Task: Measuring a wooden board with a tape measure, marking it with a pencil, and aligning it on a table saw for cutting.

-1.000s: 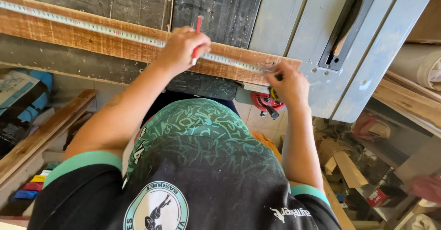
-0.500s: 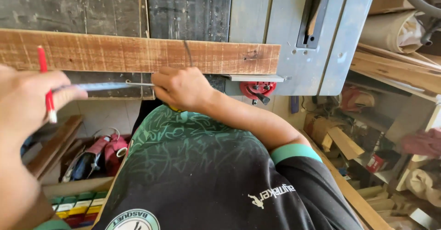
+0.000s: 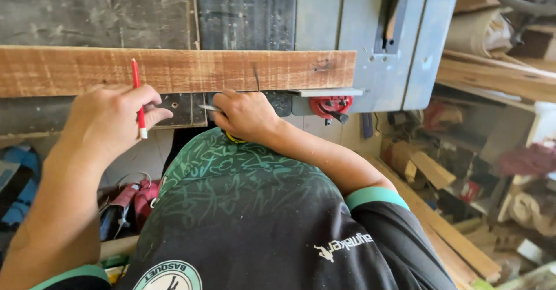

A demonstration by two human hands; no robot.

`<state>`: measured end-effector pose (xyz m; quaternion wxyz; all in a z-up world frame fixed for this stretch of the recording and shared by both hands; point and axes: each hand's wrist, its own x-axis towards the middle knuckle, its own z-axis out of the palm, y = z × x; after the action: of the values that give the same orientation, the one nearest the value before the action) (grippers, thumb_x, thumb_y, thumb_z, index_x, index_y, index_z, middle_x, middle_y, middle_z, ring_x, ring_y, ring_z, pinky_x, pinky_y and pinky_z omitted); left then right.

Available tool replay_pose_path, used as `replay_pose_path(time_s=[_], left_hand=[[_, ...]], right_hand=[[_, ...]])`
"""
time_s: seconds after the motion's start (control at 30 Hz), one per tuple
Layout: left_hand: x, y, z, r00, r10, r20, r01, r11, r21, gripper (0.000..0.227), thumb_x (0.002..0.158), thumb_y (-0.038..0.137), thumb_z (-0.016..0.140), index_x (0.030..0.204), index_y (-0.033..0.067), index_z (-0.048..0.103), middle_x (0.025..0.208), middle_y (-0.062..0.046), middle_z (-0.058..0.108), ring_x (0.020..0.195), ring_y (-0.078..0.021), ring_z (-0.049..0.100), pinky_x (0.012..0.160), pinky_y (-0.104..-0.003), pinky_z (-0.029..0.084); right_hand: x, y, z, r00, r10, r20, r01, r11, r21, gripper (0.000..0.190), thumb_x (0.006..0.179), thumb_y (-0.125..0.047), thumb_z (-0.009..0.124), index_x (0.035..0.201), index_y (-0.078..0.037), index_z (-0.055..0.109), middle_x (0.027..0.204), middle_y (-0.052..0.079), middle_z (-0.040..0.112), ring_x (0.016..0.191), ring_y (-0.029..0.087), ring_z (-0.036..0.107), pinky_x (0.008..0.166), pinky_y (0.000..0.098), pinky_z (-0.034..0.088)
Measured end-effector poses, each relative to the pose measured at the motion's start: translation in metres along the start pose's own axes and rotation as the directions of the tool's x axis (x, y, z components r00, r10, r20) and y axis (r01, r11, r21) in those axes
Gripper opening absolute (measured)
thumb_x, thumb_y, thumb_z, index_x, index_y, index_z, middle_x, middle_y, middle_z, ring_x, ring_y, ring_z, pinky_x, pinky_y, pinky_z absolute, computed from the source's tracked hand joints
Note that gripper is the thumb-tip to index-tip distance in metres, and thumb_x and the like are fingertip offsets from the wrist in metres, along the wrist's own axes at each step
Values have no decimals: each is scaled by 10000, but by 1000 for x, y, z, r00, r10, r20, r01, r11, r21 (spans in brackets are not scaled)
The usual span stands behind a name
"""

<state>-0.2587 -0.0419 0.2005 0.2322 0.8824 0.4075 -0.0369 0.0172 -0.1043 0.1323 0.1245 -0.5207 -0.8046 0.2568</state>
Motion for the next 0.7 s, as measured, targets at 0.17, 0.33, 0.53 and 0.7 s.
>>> replay_pose_path(time_s=[0.17,0.33,0.53,0.7], left_hand=[[19,37,48,996,-87,-11,73,889,-451,476,914,518,783,1220,172,671,948,-147,800,907,-431,757,800,-575,584],[41,52,104,962,-255,-101,118,715,-690,670,800,452,940,1357,247,628,1098,-93,786,1009,-367,748,849,-507,618],[82,-46,65,843,-175,-509,-143,839,-525,301,1049,-7,842,1251,-52,624,1041,-180,707,825,-273,696,657,-382,584],[128,-197,100,605,-207,-769,-124,929,-348,367,920,-54,890,1227,-32,692,1075,-207,783,863,-327,761,721,-424,601]], right_hand=[[1,-4,3,947,319,26,-316,920,232,388,1051,-483,522,928,-117,564,812,153,624,878,480,678,651,560,538],[-3,-5,17,809,585,60,-515,655,553,308,1094,-465,506,1175,-238,699,993,54,769,1118,354,708,880,498,595],[-62,-9,-30,896,252,366,-429,707,562,627,996,-408,674,1520,-102,518,1518,145,604,1361,281,620,1132,454,497],[-208,8,-3,755,232,614,-491,-421,763,662,1109,-586,411,1492,-51,480,1387,177,635,1179,321,612,985,421,503]])
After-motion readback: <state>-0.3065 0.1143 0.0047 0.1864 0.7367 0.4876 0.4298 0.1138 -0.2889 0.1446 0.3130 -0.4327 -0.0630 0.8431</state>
